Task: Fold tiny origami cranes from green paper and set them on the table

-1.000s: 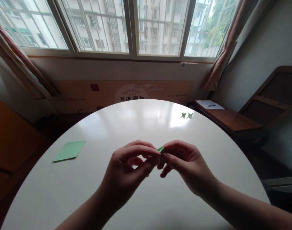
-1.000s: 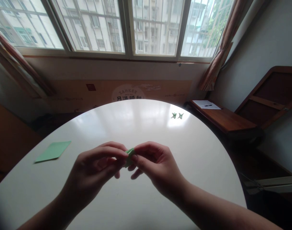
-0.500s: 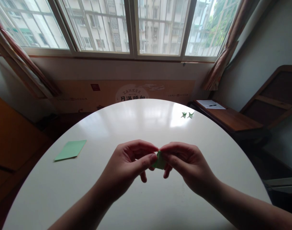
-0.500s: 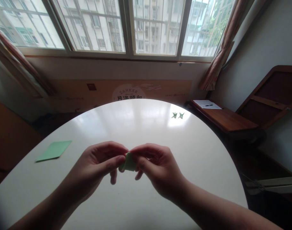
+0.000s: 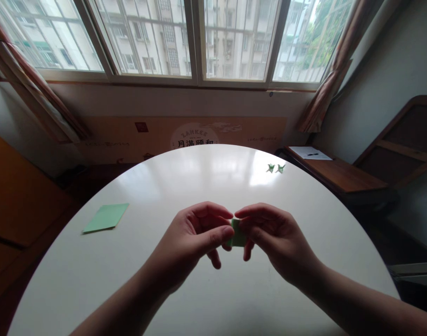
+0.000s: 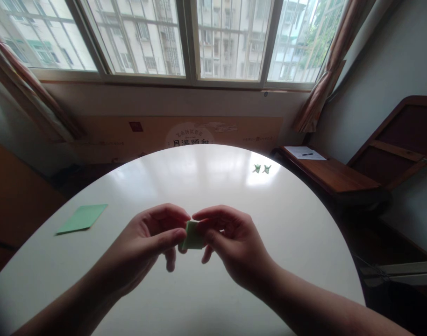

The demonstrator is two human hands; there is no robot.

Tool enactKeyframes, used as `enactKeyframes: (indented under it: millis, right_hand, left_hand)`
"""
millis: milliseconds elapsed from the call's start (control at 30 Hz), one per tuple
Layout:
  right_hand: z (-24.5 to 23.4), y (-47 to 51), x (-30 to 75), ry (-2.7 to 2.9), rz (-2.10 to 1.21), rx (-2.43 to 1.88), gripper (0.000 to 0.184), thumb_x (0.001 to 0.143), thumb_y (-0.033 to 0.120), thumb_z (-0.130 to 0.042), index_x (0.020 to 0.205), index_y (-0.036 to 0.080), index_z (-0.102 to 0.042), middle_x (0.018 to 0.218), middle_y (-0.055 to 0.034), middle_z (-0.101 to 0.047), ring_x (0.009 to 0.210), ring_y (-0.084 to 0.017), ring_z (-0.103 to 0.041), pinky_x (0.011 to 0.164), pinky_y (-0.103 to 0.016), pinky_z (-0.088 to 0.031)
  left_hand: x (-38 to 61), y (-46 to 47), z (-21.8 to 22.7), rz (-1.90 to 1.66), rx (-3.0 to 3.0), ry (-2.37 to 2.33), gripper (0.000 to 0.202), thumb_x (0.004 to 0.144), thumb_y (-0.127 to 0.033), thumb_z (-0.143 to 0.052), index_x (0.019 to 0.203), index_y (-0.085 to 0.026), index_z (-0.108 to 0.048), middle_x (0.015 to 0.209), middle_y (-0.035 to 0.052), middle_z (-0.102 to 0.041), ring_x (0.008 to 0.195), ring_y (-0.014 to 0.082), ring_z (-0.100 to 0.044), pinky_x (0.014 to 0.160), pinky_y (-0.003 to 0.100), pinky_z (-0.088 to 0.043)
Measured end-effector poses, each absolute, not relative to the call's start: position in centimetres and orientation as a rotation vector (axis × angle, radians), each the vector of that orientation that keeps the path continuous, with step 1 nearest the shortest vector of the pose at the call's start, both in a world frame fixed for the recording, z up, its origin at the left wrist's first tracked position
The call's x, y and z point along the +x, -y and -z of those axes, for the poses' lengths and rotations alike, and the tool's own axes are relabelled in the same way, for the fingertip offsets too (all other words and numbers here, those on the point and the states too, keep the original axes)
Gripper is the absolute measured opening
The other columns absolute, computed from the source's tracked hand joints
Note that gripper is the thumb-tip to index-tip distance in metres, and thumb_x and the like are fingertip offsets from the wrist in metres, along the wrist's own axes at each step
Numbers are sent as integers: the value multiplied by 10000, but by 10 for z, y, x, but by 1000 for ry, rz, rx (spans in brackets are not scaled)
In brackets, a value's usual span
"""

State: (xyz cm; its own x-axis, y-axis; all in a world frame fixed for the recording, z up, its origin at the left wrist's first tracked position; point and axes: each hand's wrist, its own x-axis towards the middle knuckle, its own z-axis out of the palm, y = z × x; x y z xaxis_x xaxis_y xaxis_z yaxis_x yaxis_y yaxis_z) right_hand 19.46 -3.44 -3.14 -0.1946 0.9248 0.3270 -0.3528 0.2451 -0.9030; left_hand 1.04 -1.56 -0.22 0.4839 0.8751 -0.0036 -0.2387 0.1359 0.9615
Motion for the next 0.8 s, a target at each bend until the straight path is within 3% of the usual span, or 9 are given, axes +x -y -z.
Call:
enactKeyframes:
  millis: [800]
  right_hand:
    - [31, 35, 196, 1269, -1324, -643, 173, 856, 209, -755, 1021, 258, -742, 787, -5, -739, 642, -116, -651, 509, -184, -552]
  left_hand:
    - [11, 15, 5, -855, 1047, -591, 148, 772, -192, -804, 898, -166, -731, 748, 21, -692, 584, 97, -596, 393, 136, -528]
